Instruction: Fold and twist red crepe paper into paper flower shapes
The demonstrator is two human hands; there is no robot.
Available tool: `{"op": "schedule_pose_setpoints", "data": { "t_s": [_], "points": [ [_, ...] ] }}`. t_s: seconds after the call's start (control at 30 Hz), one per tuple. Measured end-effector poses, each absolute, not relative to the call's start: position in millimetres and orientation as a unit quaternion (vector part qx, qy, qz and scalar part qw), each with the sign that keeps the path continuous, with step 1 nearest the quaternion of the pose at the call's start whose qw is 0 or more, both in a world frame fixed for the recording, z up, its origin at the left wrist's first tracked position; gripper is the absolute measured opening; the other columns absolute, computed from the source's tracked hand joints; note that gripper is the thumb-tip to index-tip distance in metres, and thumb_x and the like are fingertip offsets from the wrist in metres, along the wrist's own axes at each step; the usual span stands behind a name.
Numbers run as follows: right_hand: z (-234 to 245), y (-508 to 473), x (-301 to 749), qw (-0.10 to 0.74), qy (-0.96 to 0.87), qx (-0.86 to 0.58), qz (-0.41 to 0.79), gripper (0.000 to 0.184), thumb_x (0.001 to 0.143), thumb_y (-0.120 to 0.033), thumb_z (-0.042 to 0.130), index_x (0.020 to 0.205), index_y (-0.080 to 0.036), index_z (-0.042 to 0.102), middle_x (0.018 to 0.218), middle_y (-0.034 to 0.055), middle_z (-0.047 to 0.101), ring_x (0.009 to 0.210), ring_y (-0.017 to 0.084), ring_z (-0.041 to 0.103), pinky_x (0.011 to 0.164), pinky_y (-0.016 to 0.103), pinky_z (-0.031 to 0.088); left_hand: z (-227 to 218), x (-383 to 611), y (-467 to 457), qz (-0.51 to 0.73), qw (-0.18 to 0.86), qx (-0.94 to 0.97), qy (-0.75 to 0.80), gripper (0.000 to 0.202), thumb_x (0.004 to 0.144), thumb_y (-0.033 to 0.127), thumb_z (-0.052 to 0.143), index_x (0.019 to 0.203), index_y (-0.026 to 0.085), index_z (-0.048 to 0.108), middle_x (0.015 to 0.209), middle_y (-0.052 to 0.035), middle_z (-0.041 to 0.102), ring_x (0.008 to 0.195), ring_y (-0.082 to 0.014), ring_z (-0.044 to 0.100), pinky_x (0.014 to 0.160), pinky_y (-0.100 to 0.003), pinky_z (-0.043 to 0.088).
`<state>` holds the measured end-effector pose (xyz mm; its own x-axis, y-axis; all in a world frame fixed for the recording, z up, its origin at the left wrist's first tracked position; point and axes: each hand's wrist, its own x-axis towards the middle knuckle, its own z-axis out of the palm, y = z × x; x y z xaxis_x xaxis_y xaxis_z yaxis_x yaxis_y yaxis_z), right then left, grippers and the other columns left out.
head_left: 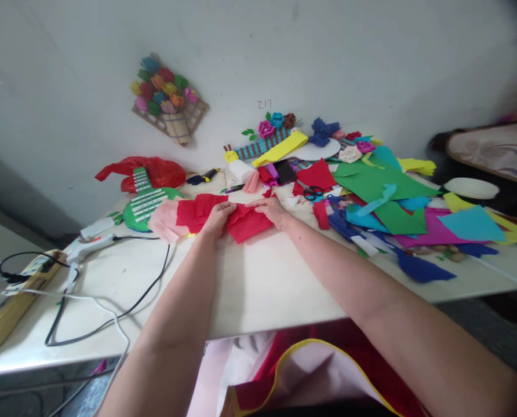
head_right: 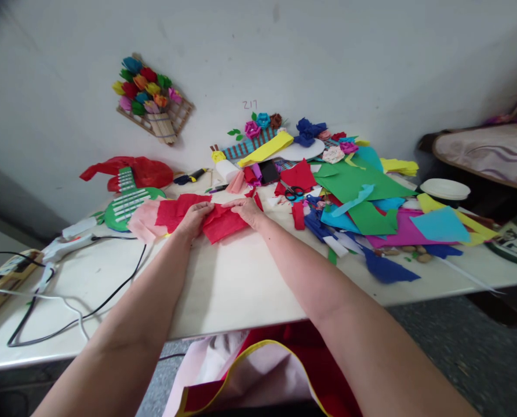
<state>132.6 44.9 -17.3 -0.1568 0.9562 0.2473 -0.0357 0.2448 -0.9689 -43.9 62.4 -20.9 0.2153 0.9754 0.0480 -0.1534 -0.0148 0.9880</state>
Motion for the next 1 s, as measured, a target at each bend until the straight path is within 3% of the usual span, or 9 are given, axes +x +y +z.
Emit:
{"op": "schedule_pose_setpoints", "data": {
  "t_s": [0.33,0.53,0.67,0.83,1.0],
  "points": [
    [-18.2,47.7,133.9,0.509,-0.633,-0.389,0.436,0.030,0.062,-0.011,0.046,0.073,-0.020,0.073,0.079,0.0000,0.071,0.092,0.017,0.058,0.093,0.032,0.038,-22.1,-44.1,63.3,0.486,0.578,0.527,0.389,0.026,0.056,0.032,0.072,0.065,0.015,0.055,0.053,0.0009,0.054,0.046,-0.0093,0.048,0.044,-0.021,0.034],
    [-17.8,47.1,135.9,0.525,-0.650,-0.320,0.446,0.030,0.070,-0.020,0.043,0.070,-0.020,0.073,0.080,-0.0009,0.071,0.092,0.017,0.060,0.094,0.031,0.038,-19.7,-42.7,62.5,0.509,0.579,0.509,0.383,0.018,0.060,0.026,0.066,0.058,0.015,0.051,0.049,0.0019,0.050,0.044,-0.0083,0.045,0.042,-0.021,0.032],
    [-19.7,49.3,135.7,0.525,-0.646,-0.329,0.445,0.028,0.073,-0.024,0.045,0.070,-0.021,0.073,0.081,-0.0010,0.071,0.094,0.017,0.060,0.095,0.031,0.038,-19.1,-42.0,63.7,0.499,0.584,0.500,0.401,0.019,0.064,0.031,0.062,0.059,0.015,0.053,0.047,0.0004,0.050,0.045,-0.0107,0.048,0.044,-0.023,0.034],
    [-24.6,55.4,133.7,0.519,-0.648,-0.335,0.446,0.022,0.071,-0.026,0.051,0.069,-0.022,0.072,0.081,-0.0010,0.071,0.093,0.017,0.061,0.094,0.031,0.039,-19.8,-42.6,61.2,0.482,0.579,0.530,0.390,0.030,0.062,0.041,0.069,0.060,0.015,0.053,0.047,0.0017,0.050,0.042,-0.0086,0.045,0.042,-0.022,0.032],
    [-24.0,53.9,131.9,0.514,-0.651,-0.352,0.434,0.020,0.070,-0.024,0.053,0.069,-0.020,0.072,0.080,0.0015,0.071,0.092,0.018,0.061,0.092,0.032,0.039,-22.2,-43.4,61.0,0.463,0.577,0.549,0.390,0.032,0.056,0.039,0.075,0.064,0.014,0.057,0.055,-0.0009,0.057,0.047,-0.0093,0.050,0.044,-0.021,0.033]
  ]
}}
